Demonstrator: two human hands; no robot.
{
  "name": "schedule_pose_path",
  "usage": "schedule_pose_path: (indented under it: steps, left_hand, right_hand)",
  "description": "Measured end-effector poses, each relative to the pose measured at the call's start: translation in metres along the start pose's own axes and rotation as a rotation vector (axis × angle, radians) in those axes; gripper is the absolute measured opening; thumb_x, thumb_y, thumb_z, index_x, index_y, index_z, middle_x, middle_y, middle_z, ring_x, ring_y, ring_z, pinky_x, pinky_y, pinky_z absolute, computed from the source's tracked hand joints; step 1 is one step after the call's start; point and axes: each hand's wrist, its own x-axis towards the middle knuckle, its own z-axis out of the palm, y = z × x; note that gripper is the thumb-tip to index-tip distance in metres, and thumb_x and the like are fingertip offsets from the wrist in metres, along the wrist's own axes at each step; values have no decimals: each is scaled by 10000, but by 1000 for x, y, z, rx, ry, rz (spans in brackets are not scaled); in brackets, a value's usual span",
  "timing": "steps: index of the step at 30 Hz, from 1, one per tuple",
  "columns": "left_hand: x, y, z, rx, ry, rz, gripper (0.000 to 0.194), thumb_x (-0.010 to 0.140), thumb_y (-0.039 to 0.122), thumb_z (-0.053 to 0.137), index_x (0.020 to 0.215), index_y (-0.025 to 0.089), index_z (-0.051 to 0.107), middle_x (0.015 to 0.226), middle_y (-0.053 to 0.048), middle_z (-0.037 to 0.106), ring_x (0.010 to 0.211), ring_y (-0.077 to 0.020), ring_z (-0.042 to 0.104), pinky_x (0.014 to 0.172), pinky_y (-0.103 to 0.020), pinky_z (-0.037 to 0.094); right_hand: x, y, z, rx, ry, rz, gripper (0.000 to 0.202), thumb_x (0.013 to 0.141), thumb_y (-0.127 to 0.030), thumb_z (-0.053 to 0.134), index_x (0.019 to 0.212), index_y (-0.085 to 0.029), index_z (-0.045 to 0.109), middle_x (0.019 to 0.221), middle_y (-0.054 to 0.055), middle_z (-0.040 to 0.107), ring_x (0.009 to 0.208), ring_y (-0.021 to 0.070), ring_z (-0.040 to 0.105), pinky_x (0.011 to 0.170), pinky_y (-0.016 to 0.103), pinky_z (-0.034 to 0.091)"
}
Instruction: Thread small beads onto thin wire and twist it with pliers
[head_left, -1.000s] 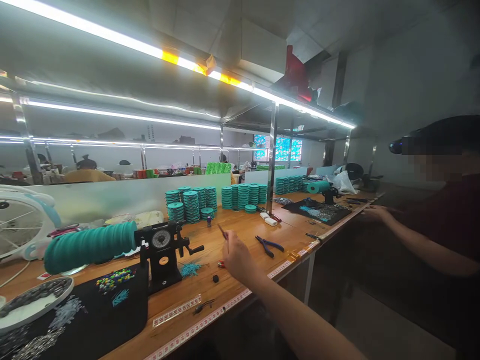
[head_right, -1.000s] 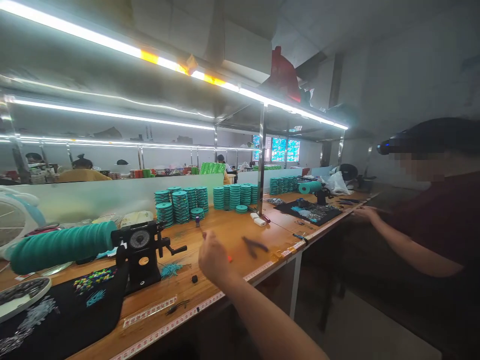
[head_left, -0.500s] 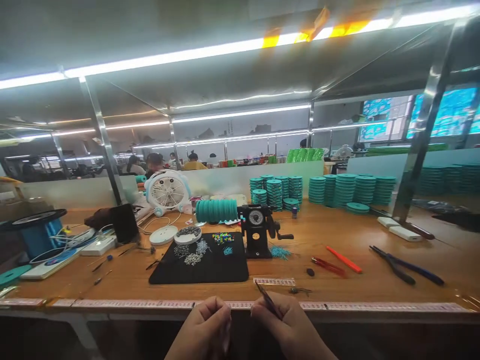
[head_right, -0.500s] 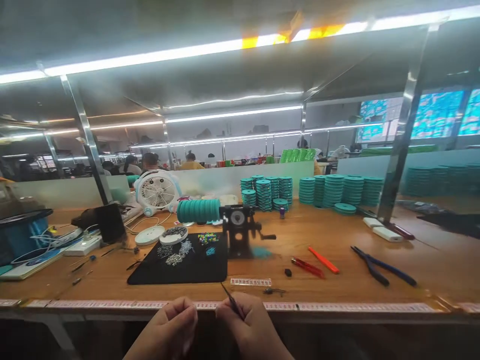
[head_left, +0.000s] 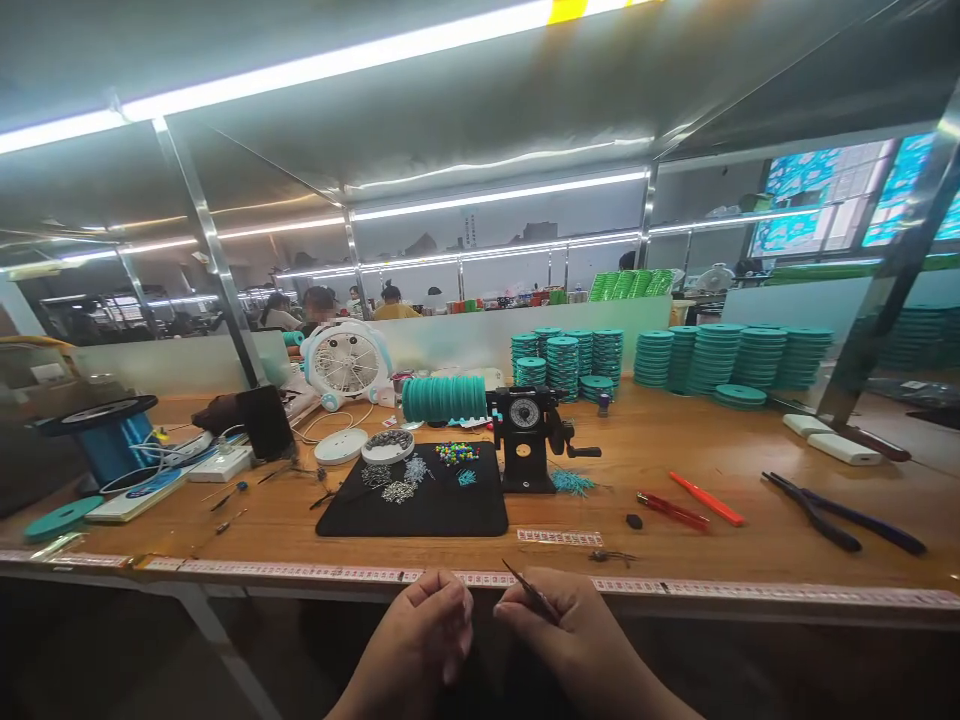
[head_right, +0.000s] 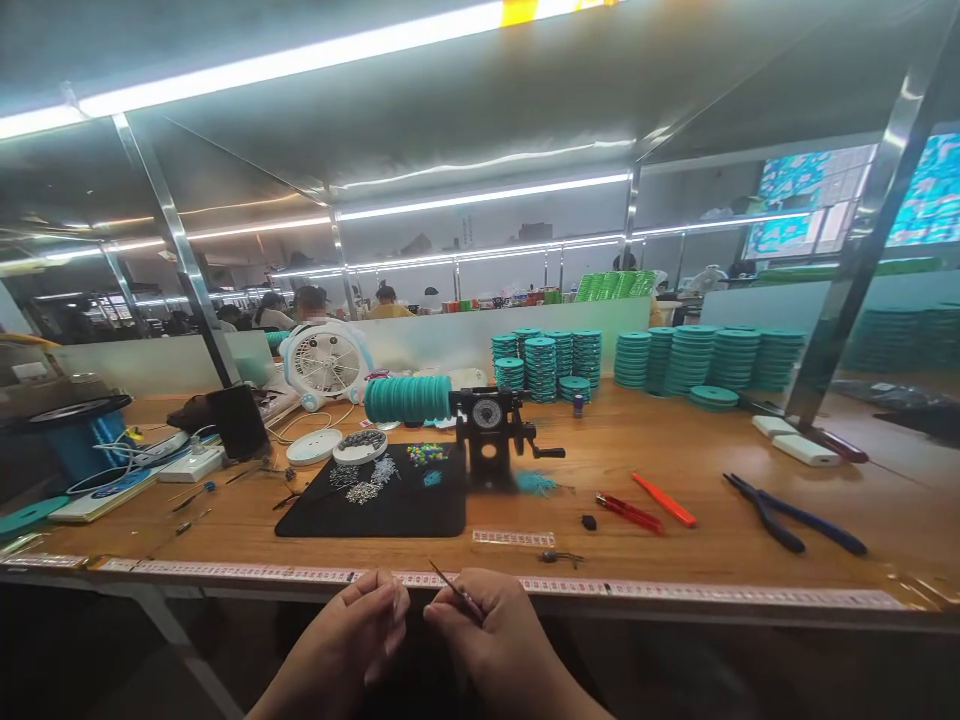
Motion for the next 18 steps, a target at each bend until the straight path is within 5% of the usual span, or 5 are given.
schedule_pose_path:
  steps: [5, 9, 14, 18]
  left_hand:
    - [-7, 7, 5, -197, 53, -42, 83, 744, 152, 675, 703, 142, 603, 886, -66, 697, 727, -146, 652, 572, -208, 455]
    - [-8, 6, 3, -243, -45, -9, 88, 809, 154, 596, 723, 138, 604, 1055, -160, 691, 1047, -266, 617, 877, -348, 455]
    - [-10, 5, 4, -247, -118, 38, 158, 833, 129, 534, 689, 157, 593, 1132, -162, 666, 1117, -268, 576, 982, -406, 382]
    - [-12, 3, 6, -254, -143, 31, 159, 816, 125, 542, 674, 161, 603, 1109, -150, 680, 1084, -254, 595, 974, -397, 390]
  right_hand:
    - [-2, 1, -2, -30, 27, -49, 326, 822, -422, 537, 616, -169, 531, 585, -14, 459, 572, 138, 413, 555, 248, 356]
    - [-10, -2, -4, -74, 109, -106, 334, 820, -500, 534, 857, -180, 619, 648, 8, 517, 621, 170, 470, 614, 269, 393]
    - [-20, 3, 7, 148, -167, 97, 661, 806, -728, 299, 676, -159, 611, 490, -28, 360, 468, 122, 328, 467, 252, 278]
    - [-19, 13, 21, 242, -182, 174, 635, 802, -725, 346, 573, -170, 552, 479, -26, 372, 465, 110, 326, 471, 254, 228]
